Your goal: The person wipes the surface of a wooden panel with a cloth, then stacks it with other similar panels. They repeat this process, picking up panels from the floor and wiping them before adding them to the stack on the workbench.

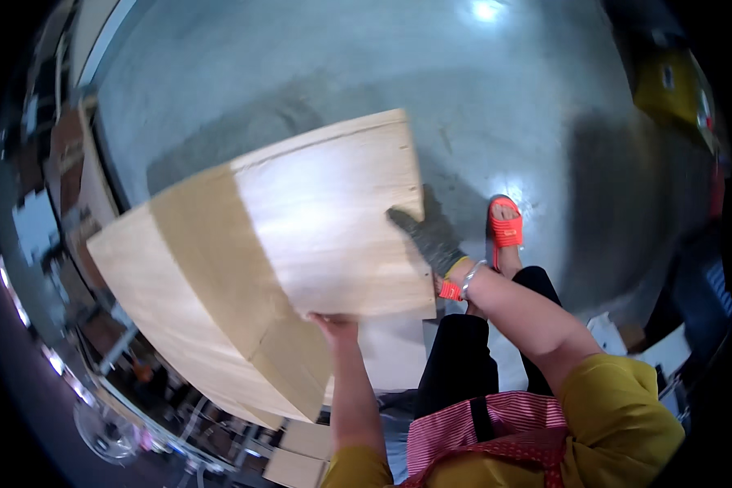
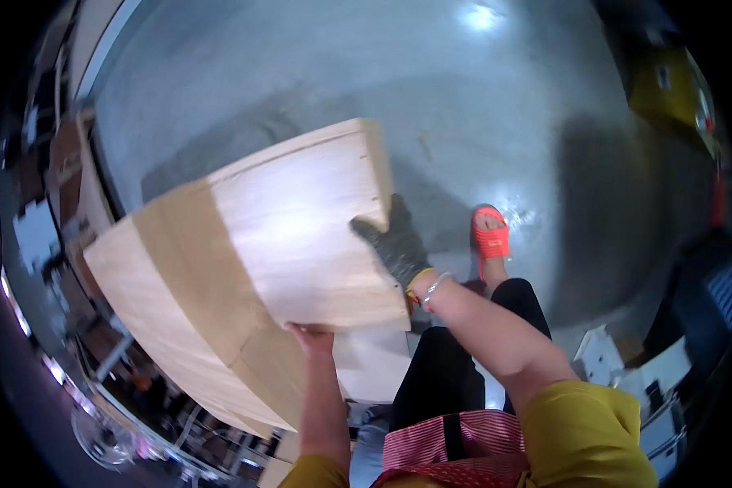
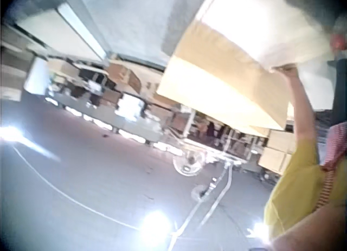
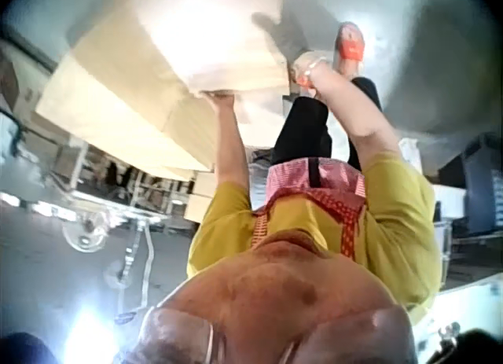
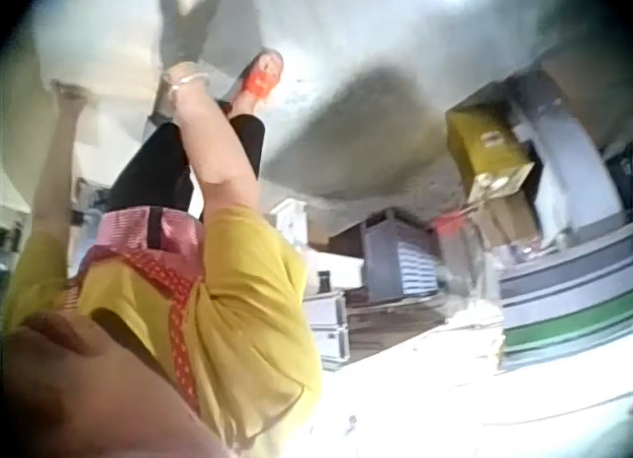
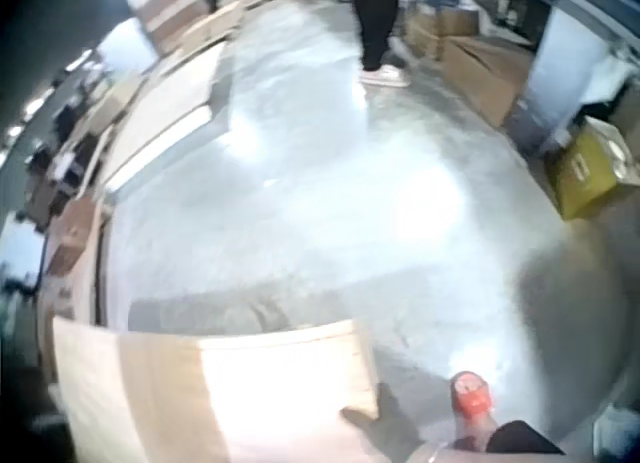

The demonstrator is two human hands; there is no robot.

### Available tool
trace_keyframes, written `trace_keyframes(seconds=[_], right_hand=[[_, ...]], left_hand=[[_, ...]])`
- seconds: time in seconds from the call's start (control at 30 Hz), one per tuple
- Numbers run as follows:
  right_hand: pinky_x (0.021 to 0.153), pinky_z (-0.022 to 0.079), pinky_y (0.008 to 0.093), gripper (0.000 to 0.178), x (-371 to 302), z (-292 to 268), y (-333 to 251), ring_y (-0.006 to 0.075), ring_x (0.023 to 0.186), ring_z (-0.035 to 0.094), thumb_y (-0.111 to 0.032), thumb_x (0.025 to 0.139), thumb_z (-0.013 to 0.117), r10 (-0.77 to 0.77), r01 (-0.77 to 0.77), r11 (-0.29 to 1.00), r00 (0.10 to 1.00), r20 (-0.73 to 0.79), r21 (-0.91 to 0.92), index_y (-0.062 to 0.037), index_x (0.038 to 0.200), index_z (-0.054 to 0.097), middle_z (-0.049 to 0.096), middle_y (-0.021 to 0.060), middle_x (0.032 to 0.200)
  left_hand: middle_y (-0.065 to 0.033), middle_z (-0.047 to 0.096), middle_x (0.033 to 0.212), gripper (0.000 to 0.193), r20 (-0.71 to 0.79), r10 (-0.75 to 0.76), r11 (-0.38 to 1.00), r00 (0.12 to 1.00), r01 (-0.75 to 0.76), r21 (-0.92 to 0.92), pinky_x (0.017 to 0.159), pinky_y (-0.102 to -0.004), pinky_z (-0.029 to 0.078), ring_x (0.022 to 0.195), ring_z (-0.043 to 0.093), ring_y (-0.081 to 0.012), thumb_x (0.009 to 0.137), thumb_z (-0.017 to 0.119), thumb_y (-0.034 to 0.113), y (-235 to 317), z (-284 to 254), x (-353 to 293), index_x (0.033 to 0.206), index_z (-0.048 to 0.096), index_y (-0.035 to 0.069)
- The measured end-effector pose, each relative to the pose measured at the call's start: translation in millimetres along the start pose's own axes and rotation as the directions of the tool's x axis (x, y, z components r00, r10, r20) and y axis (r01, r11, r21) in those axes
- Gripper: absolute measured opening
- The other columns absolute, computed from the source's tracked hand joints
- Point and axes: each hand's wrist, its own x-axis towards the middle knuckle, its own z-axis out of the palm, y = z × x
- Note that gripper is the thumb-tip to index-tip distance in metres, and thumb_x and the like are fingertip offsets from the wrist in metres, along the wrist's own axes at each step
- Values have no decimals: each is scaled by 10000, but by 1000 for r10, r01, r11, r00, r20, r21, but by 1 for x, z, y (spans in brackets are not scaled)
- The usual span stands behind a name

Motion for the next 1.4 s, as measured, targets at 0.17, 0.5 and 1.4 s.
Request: trace_keyframes(seconds=[0.17,0.5,1.4], right_hand=[[1100,250,375,949,1,-12,-11,379,1330,299,-544,784,644,-19,16,998,999,45,56,91,1376,261,300,284,1420],[1097,252,359,927,7,-40,-24,348,1338,305,-537,798,615,-22,17,1000,980,200,22,89,1382,259,323,271,1417],[1093,259,369,657,254,-16,-169,289,1328,354,-606,918,312,262,381,761,560,786,-525,-188,1422,358,374,101,1449]], left_hand=[[1,336,1465,819,-171,-44,999,984,46,10,1093,-491,288,1333,316,-269,815,176,781,1,8,16,1418,333,250],[-51,245,1507,959,-230,-201,963,952,235,133,1109,-492,231,1369,245,-288,767,260,826,20,-23,16,1462,227,166],[-87,354,1450,770,179,-248,697,952,47,716,1114,-456,168,1347,289,-276,862,393,629,-85,-41,-16,1416,328,97]])
